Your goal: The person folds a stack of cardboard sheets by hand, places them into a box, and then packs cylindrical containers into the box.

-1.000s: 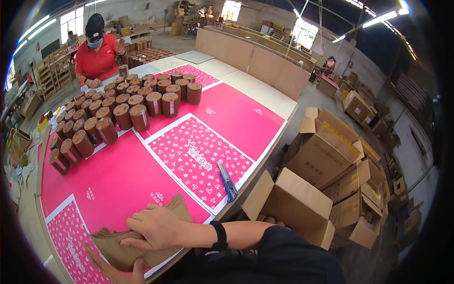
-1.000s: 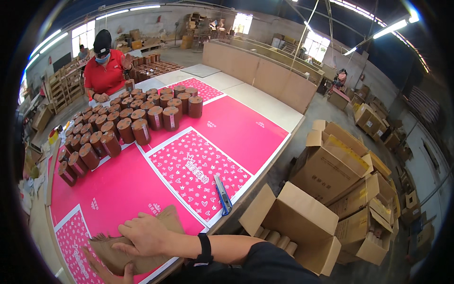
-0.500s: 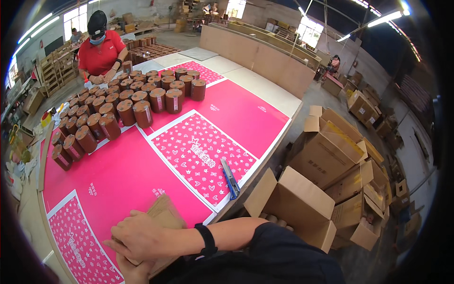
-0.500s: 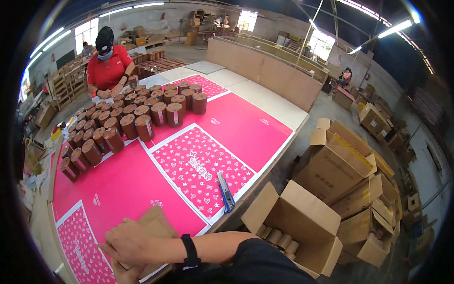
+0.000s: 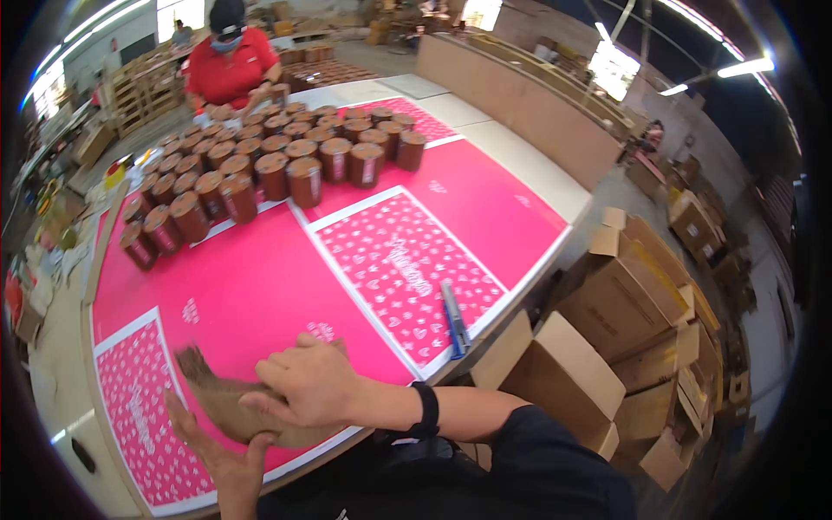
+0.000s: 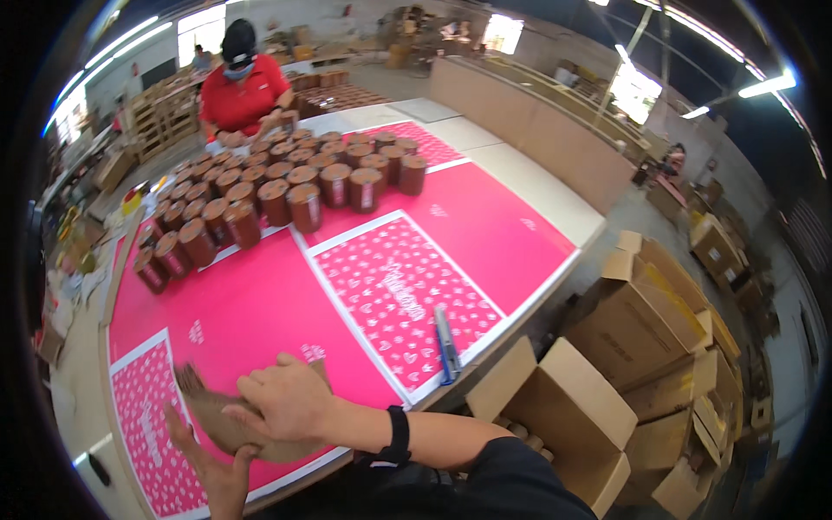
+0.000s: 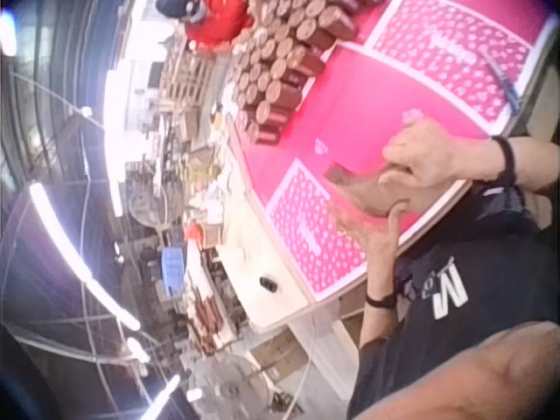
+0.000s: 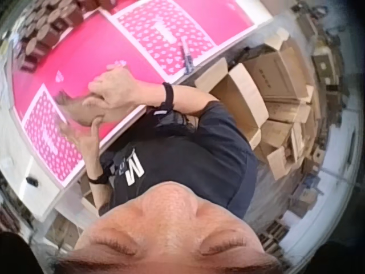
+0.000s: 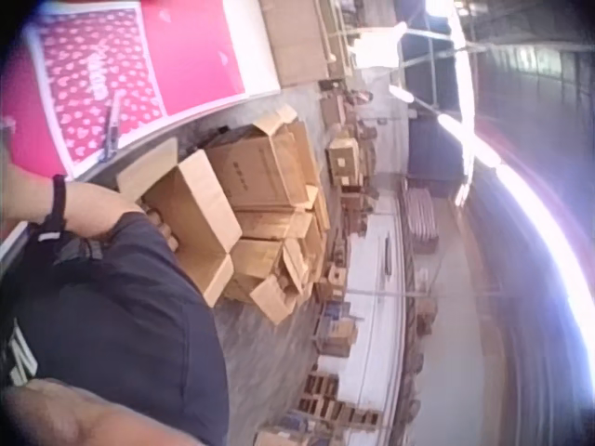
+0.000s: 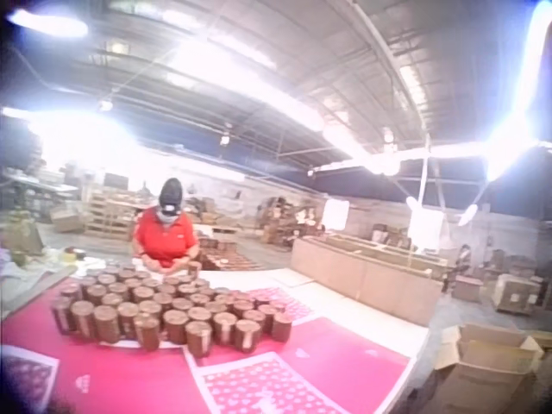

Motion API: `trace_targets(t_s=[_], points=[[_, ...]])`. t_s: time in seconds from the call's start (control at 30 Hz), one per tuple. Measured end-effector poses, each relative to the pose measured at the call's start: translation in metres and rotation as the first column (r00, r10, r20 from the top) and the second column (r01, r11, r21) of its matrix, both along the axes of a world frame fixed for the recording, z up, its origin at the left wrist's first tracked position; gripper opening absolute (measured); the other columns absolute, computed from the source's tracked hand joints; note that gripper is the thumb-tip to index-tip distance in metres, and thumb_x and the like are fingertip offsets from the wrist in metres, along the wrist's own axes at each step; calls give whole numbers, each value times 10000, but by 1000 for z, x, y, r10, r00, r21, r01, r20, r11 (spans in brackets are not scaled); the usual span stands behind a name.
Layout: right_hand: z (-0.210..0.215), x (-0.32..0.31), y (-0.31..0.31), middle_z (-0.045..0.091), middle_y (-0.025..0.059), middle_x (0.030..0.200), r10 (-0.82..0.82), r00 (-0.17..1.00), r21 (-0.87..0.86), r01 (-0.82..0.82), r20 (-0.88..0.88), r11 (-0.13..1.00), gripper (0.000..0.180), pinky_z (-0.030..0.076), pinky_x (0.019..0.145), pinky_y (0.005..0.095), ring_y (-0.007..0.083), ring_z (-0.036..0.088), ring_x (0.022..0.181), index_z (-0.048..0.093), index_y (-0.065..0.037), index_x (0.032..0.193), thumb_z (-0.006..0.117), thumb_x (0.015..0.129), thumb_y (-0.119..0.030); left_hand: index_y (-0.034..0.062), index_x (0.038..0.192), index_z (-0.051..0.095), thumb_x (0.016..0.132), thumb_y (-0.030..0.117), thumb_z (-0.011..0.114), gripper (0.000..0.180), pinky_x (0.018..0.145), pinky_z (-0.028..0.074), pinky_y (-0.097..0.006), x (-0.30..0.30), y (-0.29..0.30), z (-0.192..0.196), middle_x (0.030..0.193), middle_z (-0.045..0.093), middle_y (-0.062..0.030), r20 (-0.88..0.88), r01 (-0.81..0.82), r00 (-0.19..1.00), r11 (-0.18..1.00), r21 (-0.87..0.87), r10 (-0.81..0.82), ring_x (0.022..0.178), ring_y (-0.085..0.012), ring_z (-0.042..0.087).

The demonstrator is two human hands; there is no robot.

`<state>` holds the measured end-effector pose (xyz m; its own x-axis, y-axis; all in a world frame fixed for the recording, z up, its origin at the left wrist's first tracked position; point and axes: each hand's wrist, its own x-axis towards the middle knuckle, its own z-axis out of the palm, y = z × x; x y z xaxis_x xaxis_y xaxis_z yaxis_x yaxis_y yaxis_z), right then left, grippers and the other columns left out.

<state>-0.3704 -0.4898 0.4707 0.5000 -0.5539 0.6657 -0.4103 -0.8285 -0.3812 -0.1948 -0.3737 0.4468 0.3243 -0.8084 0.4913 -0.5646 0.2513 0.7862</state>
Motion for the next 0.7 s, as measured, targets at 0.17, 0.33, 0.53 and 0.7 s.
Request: trace_targets(t_s=[0.17, 0.33, 0.53, 0.7], points=[[18, 10, 10, 570, 26, 569, 17, 999, 38, -16, -51, 999, 383, 404, 594, 339, 215, 546, 512, 576, -106, 681, 665, 932, -382, -60, 1476, 374, 850, 300, 754, 816, 1123, 343, -512, -3, 20, 3, 1497, 375, -298, 343, 23, 926, 931, 365, -158, 1407, -403, 384], [33, 29, 26, 498, 15, 500, 133, 975, 251, -176, 176, 952, 386, 430, 595, 326, 214, 502, 456, 562, -112, 599, 752, 880, -294, -65, 1373, 423, 817, 286, 810, 763, 1057, 436, -441, -4, 13, 36, 1414, 469, -234, -518, 577, 790, 683, 447, -328, 1289, -308, 529], [31, 41, 13, 601, 52, 570, 226, 967, 163, -243, 118, 956, 407, 451, 633, 355, 242, 571, 514, 611, -83, 665, 677, 931, -384, -19, 1359, 398, 747, 134, 884, 796, 1008, 478, -367, -20, 4, 13, 1281, 547, -132, -630, 535, 701, 831, 152, -336, 1205, -208, 560], [33, 11, 9, 663, 71, 726, 64, 992, 65, -57, -112, 996, 410, 467, 741, 354, 235, 648, 713, 684, -72, 895, 690, 903, -482, -5, 1319, 443, 755, 76, 863, 708, 972, 502, -356, -5, 1, 12, 1216, 588, -118, -511, 457, 812, 853, 252, -283, 1150, -190, 590]])
